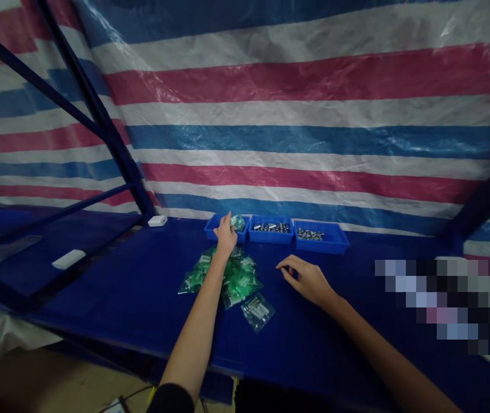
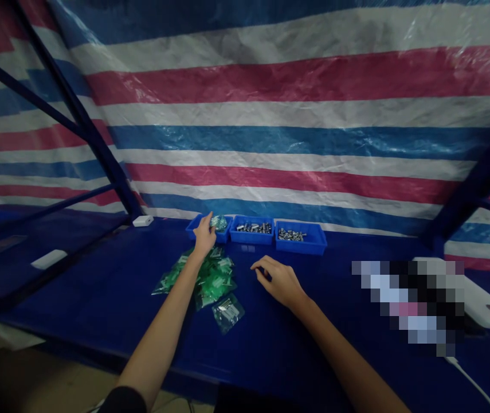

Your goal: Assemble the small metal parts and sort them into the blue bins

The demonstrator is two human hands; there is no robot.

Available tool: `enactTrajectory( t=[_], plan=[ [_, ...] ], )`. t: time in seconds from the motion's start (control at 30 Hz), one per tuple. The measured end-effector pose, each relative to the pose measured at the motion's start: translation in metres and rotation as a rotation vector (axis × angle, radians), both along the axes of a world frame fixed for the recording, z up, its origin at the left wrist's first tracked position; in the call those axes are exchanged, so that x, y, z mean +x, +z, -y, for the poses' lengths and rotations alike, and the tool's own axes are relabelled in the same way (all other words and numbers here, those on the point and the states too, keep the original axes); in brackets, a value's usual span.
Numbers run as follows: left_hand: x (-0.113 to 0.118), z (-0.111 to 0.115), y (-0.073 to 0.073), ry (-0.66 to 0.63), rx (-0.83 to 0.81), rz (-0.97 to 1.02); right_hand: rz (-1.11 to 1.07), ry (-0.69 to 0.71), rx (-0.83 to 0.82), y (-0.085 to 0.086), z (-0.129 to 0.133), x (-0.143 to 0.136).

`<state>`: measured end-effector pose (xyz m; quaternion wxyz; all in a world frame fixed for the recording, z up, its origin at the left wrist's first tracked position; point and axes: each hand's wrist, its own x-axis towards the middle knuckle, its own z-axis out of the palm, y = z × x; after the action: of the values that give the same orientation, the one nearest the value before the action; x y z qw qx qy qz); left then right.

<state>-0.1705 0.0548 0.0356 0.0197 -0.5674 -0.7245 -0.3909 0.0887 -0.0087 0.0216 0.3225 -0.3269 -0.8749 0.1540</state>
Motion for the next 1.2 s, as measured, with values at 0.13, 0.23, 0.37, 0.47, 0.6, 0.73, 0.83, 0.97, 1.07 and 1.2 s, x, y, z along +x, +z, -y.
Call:
enactTrajectory(
  t=[0.13,0.23,0.37,0.47,0.6,0.73,0.83,0.97,1.07,1.2],
  plan=[
    [0.002,0.003,0.001,-0.029,-0.021,-0.050,0.013,-0.001,0.007,0.001,0.001,-0.001],
    [0.004,0.005,0.003,-0.051,-0.031,-0.056,0.023,0.002,0.005,0.000,0.001,-0.001],
    [0.004,0.005,0.005,-0.043,-0.063,-0.056,0.043,0.007,-0.004,-0.002,0.000,0.000],
    [0.004,0.002,0.003,0.005,-0.153,-0.067,0.060,0.008,-0.005,-0.001,0.000,-0.001],
    [0.005,0.002,0.001,0.079,-0.267,-0.109,0.056,0.042,0.006,0.005,0.007,-0.004],
    [0.010,0.012,0.011,0.095,-0.274,-0.131,0.078,0.165,-0.022,0.014,0.021,-0.010],
    [0.015,0.025,0.025,0.221,-0.249,-0.090,0.152,0.273,-0.076,0.017,0.033,-0.014],
    [0.012,0.047,0.035,0.368,-0.297,0.051,0.220,0.341,-0.137,0.015,0.042,-0.016],
    [0.004,0.068,0.030,0.341,-0.427,0.070,0.224,0.344,-0.136,0.014,0.042,-0.015],
    [-0.001,0.098,0.012,0.160,-0.639,-0.079,0.212,0.359,-0.085,0.013,0.040,-0.015]
  ],
)
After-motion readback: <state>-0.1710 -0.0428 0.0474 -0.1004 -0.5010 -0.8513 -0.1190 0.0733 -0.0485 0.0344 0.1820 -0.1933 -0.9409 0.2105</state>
